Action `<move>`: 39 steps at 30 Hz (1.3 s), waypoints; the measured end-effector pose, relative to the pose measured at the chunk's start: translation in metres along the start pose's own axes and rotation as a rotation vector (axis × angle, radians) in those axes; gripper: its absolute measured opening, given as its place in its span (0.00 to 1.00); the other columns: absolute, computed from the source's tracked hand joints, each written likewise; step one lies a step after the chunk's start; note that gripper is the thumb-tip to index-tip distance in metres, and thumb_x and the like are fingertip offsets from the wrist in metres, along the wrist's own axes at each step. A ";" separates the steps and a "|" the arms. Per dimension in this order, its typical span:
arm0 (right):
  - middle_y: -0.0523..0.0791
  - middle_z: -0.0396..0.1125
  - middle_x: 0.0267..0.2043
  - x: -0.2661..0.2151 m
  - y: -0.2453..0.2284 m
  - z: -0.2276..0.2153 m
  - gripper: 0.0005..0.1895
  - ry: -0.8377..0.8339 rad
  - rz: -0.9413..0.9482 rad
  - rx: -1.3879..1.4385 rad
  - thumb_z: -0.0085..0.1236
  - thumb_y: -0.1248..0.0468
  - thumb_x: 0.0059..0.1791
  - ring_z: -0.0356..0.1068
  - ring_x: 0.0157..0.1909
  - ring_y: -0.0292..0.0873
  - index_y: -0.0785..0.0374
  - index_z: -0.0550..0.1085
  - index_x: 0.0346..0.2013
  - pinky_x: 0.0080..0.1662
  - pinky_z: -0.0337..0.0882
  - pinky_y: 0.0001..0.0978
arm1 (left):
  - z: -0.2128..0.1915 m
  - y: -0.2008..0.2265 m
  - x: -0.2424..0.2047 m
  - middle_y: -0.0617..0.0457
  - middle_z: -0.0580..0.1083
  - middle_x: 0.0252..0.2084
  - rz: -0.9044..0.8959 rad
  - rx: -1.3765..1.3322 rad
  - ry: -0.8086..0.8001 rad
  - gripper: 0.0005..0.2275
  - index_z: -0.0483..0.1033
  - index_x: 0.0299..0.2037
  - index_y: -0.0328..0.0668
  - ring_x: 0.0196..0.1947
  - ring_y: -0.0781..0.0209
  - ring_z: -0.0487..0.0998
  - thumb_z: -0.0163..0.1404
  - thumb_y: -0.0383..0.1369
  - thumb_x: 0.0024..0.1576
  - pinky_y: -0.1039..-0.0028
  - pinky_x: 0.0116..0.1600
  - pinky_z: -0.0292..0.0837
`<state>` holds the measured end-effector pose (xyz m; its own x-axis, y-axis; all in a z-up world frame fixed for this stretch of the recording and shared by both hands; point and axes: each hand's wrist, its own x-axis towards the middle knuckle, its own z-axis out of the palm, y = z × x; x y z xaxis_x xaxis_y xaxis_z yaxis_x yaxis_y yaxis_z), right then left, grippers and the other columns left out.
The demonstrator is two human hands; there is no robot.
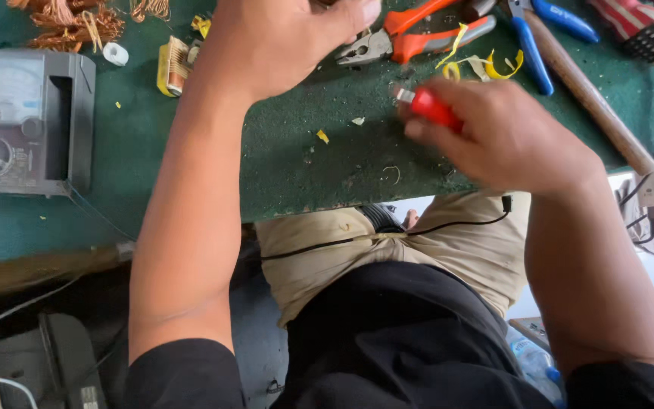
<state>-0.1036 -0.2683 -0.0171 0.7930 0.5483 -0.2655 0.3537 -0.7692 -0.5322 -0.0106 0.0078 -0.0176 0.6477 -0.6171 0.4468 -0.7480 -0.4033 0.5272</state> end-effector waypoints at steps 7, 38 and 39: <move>0.40 0.72 0.30 -0.029 -0.003 -0.014 0.11 0.129 -0.104 0.202 0.57 0.56 0.55 0.70 0.32 0.35 0.61 0.72 0.42 0.67 0.64 0.44 | -0.008 0.087 -0.041 0.52 0.77 0.43 -0.218 -0.303 0.051 0.05 0.79 0.44 0.38 0.37 0.66 0.80 0.59 0.22 0.61 0.79 0.44 0.85; 0.47 0.78 0.52 -0.102 -0.014 0.087 0.19 0.609 0.206 0.155 0.63 0.68 0.57 0.76 0.43 0.43 0.63 0.75 0.63 0.49 0.72 0.33 | 0.100 0.094 -0.081 0.49 0.81 0.46 -0.066 -0.078 0.182 0.07 0.78 0.48 0.37 0.45 0.47 0.80 0.61 0.29 0.65 0.60 0.58 0.77; 0.47 0.78 0.52 -0.101 -0.015 0.087 0.19 0.611 0.197 0.151 0.63 0.68 0.57 0.76 0.43 0.43 0.63 0.75 0.63 0.49 0.72 0.33 | 0.100 0.095 -0.082 0.49 0.81 0.46 -0.064 -0.071 0.189 0.07 0.78 0.48 0.37 0.45 0.47 0.80 0.61 0.29 0.65 0.60 0.58 0.77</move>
<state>-0.2321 -0.2831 -0.0519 0.9903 0.0829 0.1112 0.1351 -0.7573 -0.6389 -0.1491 -0.0473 -0.0763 0.7140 -0.4515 0.5351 -0.6969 -0.3845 0.6054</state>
